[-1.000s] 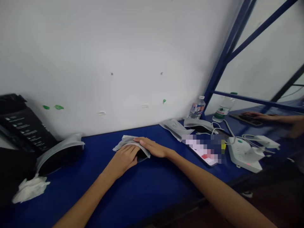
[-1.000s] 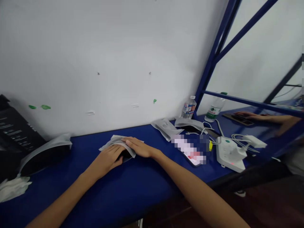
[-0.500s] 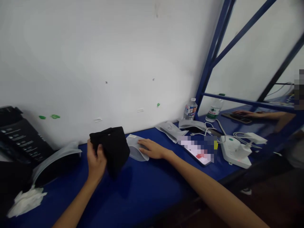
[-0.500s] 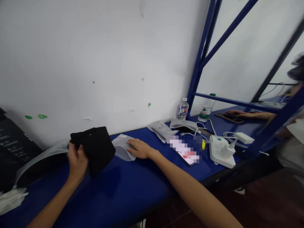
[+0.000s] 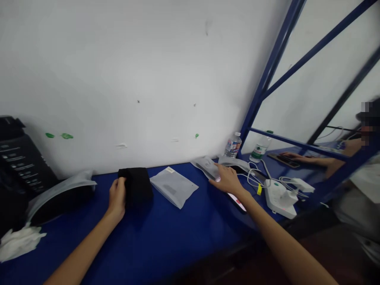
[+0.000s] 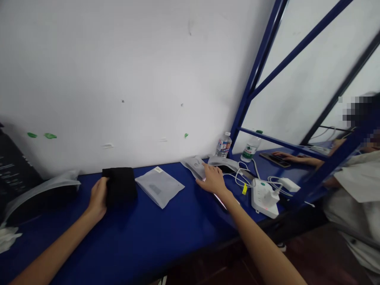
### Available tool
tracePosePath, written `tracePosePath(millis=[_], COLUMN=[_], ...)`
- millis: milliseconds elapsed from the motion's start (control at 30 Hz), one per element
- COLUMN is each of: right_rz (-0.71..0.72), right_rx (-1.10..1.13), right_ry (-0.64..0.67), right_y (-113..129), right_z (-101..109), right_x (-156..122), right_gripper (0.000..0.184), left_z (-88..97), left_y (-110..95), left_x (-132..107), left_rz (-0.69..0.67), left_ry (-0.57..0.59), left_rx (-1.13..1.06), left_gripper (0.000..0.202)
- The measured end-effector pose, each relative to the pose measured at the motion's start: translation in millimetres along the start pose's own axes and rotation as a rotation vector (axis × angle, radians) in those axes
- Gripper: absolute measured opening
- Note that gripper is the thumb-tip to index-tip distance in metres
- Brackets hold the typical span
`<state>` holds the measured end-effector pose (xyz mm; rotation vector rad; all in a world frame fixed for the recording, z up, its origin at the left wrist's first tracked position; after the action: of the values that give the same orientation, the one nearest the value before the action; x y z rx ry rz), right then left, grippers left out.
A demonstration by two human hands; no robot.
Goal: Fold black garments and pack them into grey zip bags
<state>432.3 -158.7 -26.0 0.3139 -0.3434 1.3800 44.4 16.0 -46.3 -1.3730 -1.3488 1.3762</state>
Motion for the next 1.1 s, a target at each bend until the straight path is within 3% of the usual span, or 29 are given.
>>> tracePosePath(millis=[100,267,333,500,633,800,967,1033,1100], right_rz=[0.050,0.105,0.102,-0.119,-0.194,-0.166,-0.208,-0.141,-0.019], right_rx=[-0.026,0.069,0.081,-0.082,-0.108,-0.128,-0.185,-0.203,-0.168], right_ry=[0.128,0.039,0.011,0.000,0.074,0.020,0.003,-0.036,-0.090], right_y=[-3,34,38,1,-28,-42,-63,-60,-42], right_z=[-9,-26,-28,-15,3,9,11,14,16], right_x=[11,12,2,-49,-80,-78,-71,-73,-74], right_gripper=[0.068,0.070,0.075,0.096,0.096,0.093,0.078,0.071,0.066], left_z=[-1.5,-0.2,0.1,-1.4,-3.1,-3.0,-1.4,-1.1,-1.4], left_y=[-1,-3,-3,-3,-2,-3,-3,-3,-3], left_x=[-4,-5,-5,-6,-8,-8,-9,-9,-9], left_rz=[0.042,0.019,0.018,0.025,0.023,0.015,0.001,-0.006,-0.008], left_ry=[0.030,0.023,0.019,0.028,0.048,0.041,0.044,0.035,0.042], left_rx=[0.013,0.026,0.028,0.016,0.018,0.024,0.023,0.034,0.040], left_gripper=[0.036,0.036,0.037,0.037,0.034,0.033,0.035,0.034,0.034])
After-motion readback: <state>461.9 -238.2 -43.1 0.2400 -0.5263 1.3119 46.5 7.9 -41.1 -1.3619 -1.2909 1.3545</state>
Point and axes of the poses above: each hand's wrist, its own x-axis towards the middle knuckle, its own z-axis out of the back of the hand, y = z × x, the point moved 1 cm from there along x, towards the middle knuckle, and after that the axes turned 15 degrees about z, right-handed, at the moved point
